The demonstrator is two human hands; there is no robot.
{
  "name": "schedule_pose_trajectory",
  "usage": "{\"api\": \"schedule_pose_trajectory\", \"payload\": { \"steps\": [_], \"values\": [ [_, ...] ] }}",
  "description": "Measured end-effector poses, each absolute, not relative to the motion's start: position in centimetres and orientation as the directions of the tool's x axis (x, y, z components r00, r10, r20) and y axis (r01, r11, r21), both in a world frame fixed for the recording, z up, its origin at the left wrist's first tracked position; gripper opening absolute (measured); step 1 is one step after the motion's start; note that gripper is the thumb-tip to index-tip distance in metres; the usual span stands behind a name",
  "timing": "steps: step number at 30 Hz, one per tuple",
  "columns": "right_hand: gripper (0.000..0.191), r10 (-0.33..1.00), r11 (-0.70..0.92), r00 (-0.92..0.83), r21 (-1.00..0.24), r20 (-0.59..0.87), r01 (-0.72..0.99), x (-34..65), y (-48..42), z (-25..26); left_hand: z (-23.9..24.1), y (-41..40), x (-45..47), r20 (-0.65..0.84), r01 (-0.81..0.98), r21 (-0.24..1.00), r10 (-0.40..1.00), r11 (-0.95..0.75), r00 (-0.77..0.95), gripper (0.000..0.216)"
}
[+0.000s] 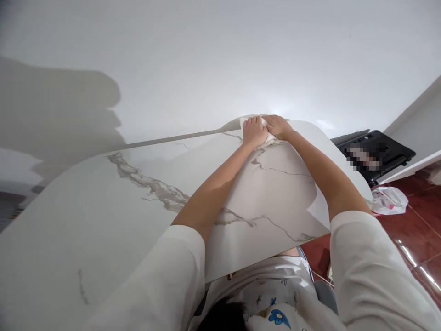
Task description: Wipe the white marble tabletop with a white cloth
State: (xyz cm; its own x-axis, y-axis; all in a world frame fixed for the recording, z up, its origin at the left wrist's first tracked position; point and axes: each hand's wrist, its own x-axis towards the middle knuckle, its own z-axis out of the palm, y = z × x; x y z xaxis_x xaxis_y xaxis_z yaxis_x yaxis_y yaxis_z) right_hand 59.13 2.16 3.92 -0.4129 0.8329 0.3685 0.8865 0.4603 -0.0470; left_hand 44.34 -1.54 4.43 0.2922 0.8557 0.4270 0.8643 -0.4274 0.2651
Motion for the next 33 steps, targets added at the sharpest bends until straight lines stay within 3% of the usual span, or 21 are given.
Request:
{"api": "schedule_pose_trajectory", "payload": {
  "steps": [15,33],
  "values": [
    [0.060,0.811,0.511,-0.456,-0.064,0.366,0.857,58.7,-11.2,3.4,4.1,-14.2,43.5,0.420,0.840,0.303,0.854,-0.450,0.306,0.044],
    [0.055,0.801,0.539,-0.487,-0.066,0.348,0.840,59.3,-26.0,3.4,4.2,-28.3,43.9,0.349,0.850,0.252,0.863,-0.463,0.366,0.052]
  ]
}}
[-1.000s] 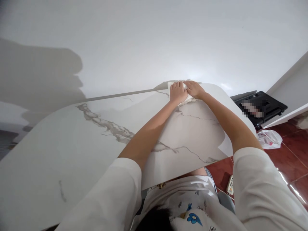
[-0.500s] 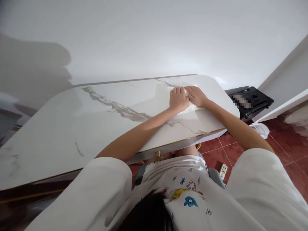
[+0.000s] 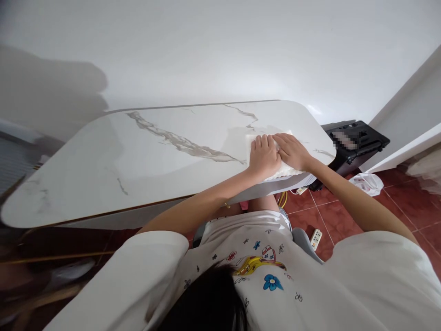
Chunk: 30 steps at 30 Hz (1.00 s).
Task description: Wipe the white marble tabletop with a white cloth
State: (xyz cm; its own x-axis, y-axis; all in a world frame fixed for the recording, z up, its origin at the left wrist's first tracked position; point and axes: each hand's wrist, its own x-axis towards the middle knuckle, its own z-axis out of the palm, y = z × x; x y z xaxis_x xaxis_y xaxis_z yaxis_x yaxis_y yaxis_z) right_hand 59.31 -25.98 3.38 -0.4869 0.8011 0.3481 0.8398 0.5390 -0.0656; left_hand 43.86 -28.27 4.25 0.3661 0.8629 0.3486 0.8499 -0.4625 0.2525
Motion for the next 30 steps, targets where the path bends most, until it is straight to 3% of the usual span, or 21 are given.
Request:
{"api": "schedule_pose_trajectory", "payload": {
  "steps": [13,30],
  "values": [
    [0.057,0.805,0.523,-0.466,-0.068,0.366,0.850,66.4,-23.7,3.6,5.0,-26.4,49.6,0.379,0.796,0.307,0.834,-0.522,0.401,0.050],
    [0.052,0.817,0.502,-0.443,-0.078,0.370,0.861,65.7,-6.2,4.5,5.0,-9.6,50.0,0.410,0.815,0.322,0.847,-0.482,0.339,0.049]
  ]
}}
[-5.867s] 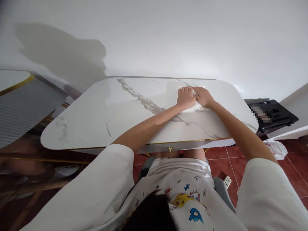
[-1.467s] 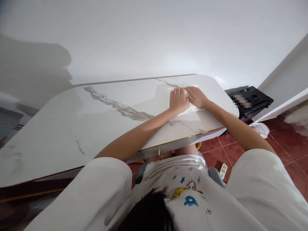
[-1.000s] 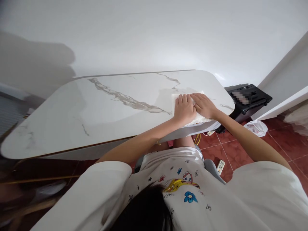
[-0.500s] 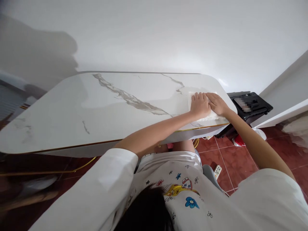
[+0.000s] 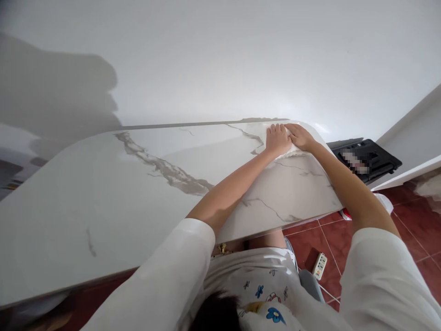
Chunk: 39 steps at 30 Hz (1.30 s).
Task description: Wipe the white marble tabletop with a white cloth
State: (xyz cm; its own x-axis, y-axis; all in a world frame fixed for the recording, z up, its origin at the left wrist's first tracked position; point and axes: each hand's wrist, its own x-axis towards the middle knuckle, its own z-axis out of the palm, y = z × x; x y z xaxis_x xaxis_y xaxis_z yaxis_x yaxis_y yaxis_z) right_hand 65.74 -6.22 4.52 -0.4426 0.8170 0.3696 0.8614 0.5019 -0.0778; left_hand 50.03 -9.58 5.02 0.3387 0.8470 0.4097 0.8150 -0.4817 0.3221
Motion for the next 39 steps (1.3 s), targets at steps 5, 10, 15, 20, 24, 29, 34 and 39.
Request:
{"api": "schedule_pose_trajectory", "payload": {
  "steps": [5,10,15,20,24,29,34,39],
  "values": [
    [0.052,0.837,0.463,-0.401,-0.091,0.372,0.882,65.3,-1.6,4.4,5.0,-5.3,49.7,0.406,0.808,0.355,0.856,-0.470,0.320,0.048],
    [0.054,0.852,0.442,-0.396,-0.064,0.344,0.895,65.1,1.2,4.5,4.7,-2.2,49.7,0.411,0.793,0.376,0.853,-0.479,0.321,0.046],
    [0.052,0.863,0.436,-0.386,-0.098,0.325,0.894,65.0,1.7,4.7,4.4,-0.8,49.8,0.424,0.782,0.379,0.844,-0.495,0.329,0.047],
    [0.052,0.848,0.471,-0.420,-0.096,0.325,0.877,65.0,0.7,4.9,4.5,-1.6,49.6,0.403,0.783,0.374,0.848,-0.496,0.344,0.048],
    [0.053,0.837,0.487,-0.437,-0.084,0.329,0.869,65.0,-1.2,4.8,4.6,-3.5,49.5,0.396,0.787,0.368,0.849,-0.495,0.350,0.049],
    [0.057,0.844,0.480,-0.432,-0.086,0.319,0.873,64.9,-5.5,4.5,4.6,-7.6,49.1,0.376,0.787,0.354,0.848,-0.505,0.374,0.049],
    [0.059,0.837,0.481,-0.431,-0.079,0.336,0.873,64.5,-11.2,4.3,4.5,-13.0,48.6,0.378,0.782,0.337,0.836,-0.525,0.398,0.049],
    [0.061,0.831,0.486,-0.436,-0.071,0.345,0.871,64.3,-16.1,4.0,4.6,-18.0,48.2,0.390,0.796,0.307,0.832,-0.521,0.394,0.048]
  ]
}}
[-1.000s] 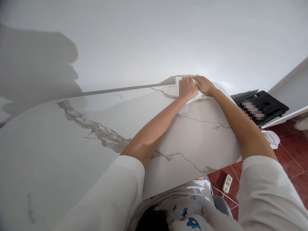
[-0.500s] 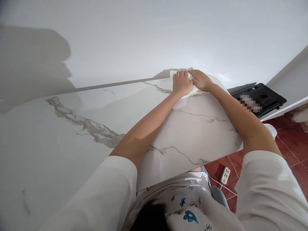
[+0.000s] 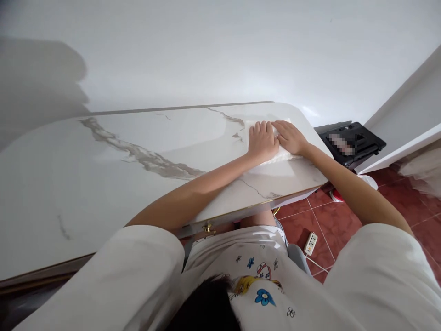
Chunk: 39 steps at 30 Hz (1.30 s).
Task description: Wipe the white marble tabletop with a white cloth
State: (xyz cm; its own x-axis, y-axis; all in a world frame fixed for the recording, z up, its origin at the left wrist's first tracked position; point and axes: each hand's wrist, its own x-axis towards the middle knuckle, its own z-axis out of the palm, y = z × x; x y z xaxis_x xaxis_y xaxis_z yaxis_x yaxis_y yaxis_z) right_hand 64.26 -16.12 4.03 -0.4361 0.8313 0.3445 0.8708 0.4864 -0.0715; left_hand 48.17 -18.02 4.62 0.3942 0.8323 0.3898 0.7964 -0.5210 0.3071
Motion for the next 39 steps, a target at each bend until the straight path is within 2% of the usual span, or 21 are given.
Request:
{"api": "schedule_pose_trajectory", "payload": {
  "steps": [11,19,29,39],
  "values": [
    [0.060,0.815,0.507,-0.458,-0.052,0.355,0.860,64.5,-24.6,3.5,4.2,-26.2,48.0,0.400,0.808,0.237,0.812,-0.539,0.424,0.047],
    [0.061,0.775,0.575,-0.522,-0.055,0.356,0.816,68.2,-25.4,3.4,4.5,-27.9,51.1,0.389,0.820,0.235,0.824,-0.522,0.413,0.050],
    [0.062,0.809,0.497,-0.438,-0.060,0.393,0.865,72.7,-23.1,3.3,4.6,-24.8,55.1,0.420,0.778,0.270,0.797,-0.567,0.434,0.053],
    [0.054,0.841,0.467,-0.402,-0.110,0.363,0.878,70.7,-14.2,4.1,4.8,-16.0,54.4,0.421,0.784,0.287,0.808,-0.550,0.413,0.047]
  ]
}}
